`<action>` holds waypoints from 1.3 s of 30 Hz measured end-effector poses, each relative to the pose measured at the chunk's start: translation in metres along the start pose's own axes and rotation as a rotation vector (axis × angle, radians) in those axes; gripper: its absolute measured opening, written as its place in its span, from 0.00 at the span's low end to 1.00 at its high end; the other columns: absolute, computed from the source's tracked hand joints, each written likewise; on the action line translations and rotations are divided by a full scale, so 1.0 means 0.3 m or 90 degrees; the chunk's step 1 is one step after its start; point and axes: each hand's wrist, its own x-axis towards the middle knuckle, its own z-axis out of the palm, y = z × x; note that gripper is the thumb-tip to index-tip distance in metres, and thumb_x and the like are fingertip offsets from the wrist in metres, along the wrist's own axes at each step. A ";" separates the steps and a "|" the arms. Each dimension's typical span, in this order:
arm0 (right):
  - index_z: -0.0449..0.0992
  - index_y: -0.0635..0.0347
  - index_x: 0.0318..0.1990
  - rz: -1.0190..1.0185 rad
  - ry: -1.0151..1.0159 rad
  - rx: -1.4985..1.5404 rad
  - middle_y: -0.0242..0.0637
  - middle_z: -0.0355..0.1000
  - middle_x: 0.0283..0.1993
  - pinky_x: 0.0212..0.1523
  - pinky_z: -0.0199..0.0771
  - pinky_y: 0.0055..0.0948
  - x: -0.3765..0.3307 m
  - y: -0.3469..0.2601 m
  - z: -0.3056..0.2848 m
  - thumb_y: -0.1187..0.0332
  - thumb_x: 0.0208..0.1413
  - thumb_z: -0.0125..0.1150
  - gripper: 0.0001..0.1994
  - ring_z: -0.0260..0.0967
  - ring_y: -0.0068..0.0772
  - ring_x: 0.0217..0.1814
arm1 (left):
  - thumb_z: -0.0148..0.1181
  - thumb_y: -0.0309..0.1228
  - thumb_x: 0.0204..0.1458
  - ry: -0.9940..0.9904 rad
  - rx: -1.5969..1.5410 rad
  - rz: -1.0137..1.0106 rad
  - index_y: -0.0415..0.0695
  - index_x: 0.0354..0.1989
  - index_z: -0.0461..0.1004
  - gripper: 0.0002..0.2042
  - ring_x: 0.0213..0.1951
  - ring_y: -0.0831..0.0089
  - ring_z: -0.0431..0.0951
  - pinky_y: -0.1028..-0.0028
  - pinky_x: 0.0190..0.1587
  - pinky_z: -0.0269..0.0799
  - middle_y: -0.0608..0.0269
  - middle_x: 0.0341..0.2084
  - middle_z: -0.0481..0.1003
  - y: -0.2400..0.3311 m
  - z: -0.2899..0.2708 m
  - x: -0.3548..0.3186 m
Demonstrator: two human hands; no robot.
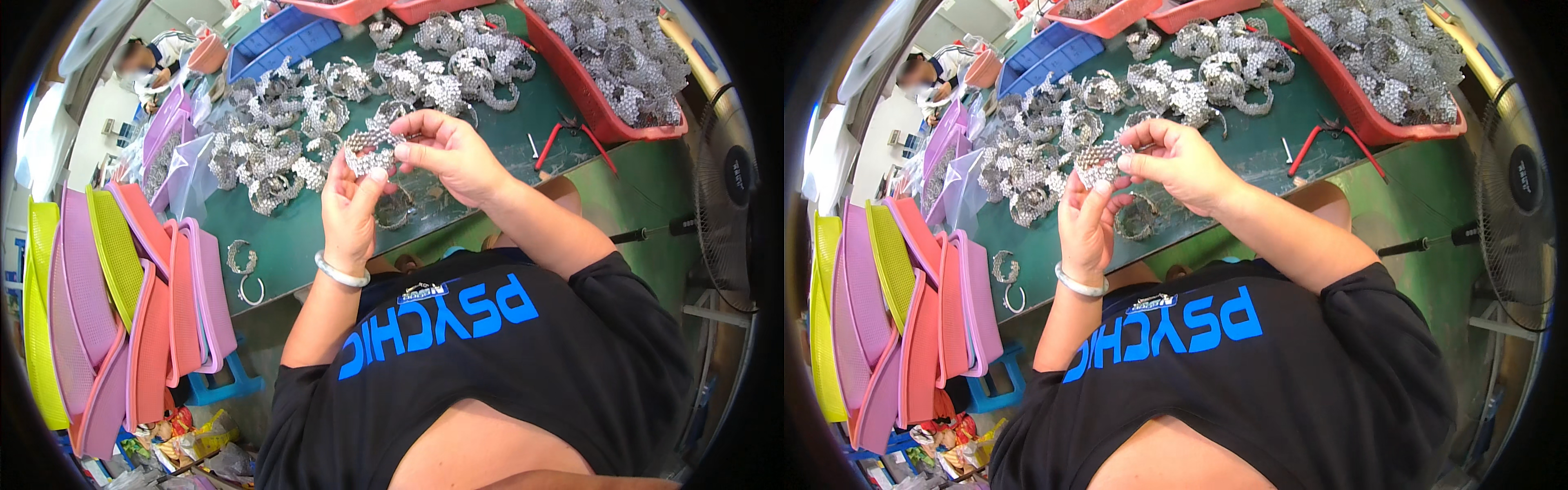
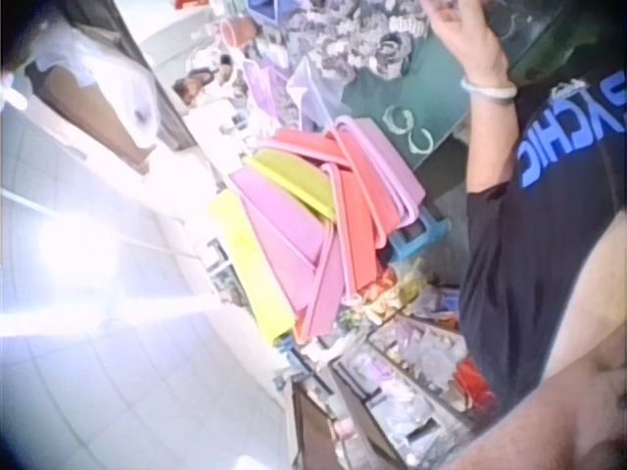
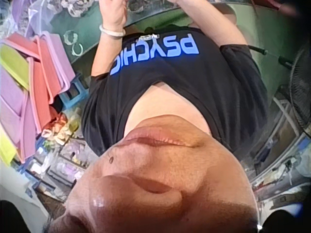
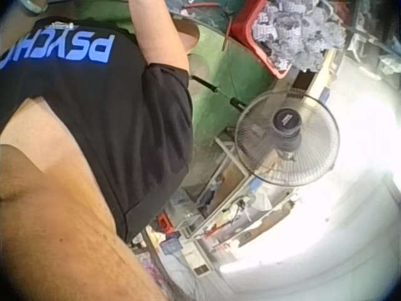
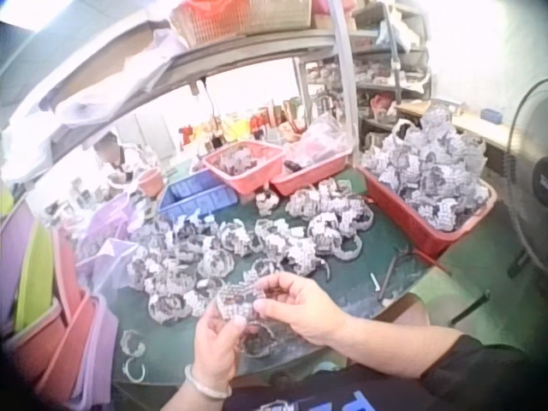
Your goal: The person picks up and turns over individual metal lattice components on a workstation, occasionally moving them between the workspace and a tray.
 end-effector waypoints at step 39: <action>0.67 0.67 0.46 -0.016 0.027 -0.152 0.32 0.65 0.40 0.41 0.69 0.19 -0.022 0.002 -0.002 0.75 0.50 0.57 0.15 0.67 0.18 0.39 | 0.47 0.39 0.54 -0.010 -0.188 -0.160 0.39 0.45 0.67 0.17 0.40 0.66 0.73 0.69 0.41 0.69 0.57 0.43 0.70 -0.031 -0.046 -0.010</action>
